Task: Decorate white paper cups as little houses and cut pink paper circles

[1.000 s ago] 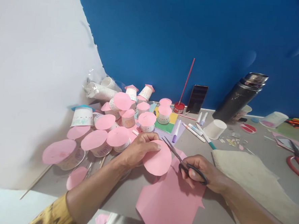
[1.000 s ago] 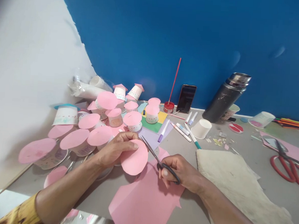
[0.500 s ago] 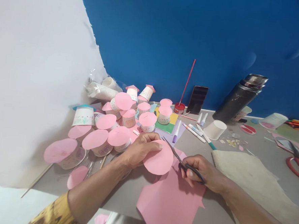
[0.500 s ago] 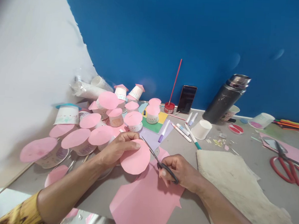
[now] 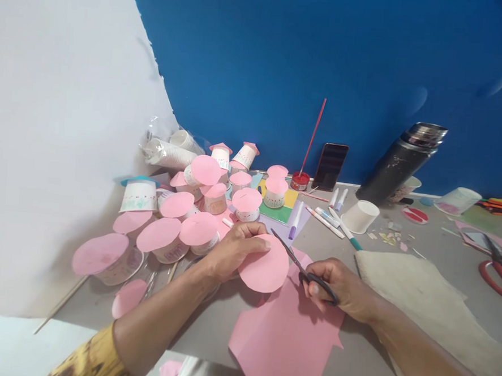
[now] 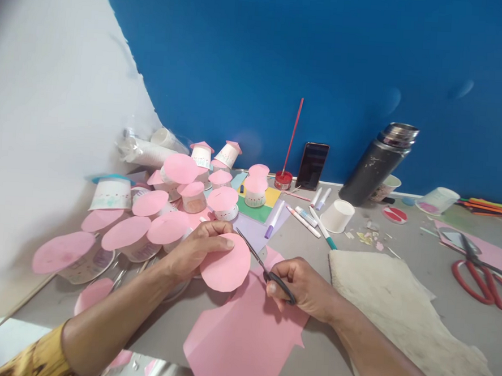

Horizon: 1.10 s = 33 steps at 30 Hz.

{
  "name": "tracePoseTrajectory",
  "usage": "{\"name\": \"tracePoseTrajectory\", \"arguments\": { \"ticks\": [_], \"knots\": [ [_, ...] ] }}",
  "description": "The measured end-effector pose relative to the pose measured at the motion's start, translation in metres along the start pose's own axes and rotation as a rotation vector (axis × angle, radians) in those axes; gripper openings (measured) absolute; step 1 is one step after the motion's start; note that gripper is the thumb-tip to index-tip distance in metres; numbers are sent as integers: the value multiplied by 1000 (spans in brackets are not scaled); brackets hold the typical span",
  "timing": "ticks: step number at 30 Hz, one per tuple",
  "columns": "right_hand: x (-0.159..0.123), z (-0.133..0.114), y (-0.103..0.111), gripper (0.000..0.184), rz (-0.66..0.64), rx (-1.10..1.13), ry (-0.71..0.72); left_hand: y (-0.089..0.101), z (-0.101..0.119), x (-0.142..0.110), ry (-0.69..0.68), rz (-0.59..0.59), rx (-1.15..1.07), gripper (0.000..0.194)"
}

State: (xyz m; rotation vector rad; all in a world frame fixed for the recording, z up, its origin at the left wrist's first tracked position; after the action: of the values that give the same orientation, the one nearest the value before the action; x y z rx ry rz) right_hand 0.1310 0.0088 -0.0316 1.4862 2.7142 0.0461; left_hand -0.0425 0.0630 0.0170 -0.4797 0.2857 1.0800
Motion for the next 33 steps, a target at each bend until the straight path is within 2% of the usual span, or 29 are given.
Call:
{"name": "tracePoseTrajectory", "arguments": {
  "ticks": [10, 18, 21, 24, 28, 31, 33],
  "knots": [
    [4, -20, -2, 66, 17, 19, 85, 5, 10, 2, -138, 62, -203, 38],
    [8, -24, 24, 62, 302, 6, 167, 3, 2, 8, -117, 49, -315, 41],
    [6, -20, 43, 53, 453, -183, 116, 5, 0, 12, -129, 56, -356, 38],
    [5, -17, 55, 45, 513, -421, 79, 6, 1, 11, -143, 53, -371, 35],
    [10, -18, 54, 36, 471, -682, 94, -5, 3, -5, -110, 17, -350, 35],
    [10, -29, 49, 35, 477, -704, 128, -18, 5, -29, -106, -5, -281, 37],
    [4, -44, 42, 34, 483, -644, 152, -23, 8, -48, -162, 31, -269, 36]
  ]
}}
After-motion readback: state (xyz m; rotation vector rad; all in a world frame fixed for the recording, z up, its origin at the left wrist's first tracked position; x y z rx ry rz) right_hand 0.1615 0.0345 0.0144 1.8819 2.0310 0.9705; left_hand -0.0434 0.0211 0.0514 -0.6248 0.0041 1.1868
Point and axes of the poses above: each hand's wrist, its own x-axis towards the middle knuckle, its own y-axis out of the back of the hand, z = x × y, the point moved 8 cm from there along x, towards the middle knuckle, and after that the axes turned 13 degrees about y, right-handed, at the moved point
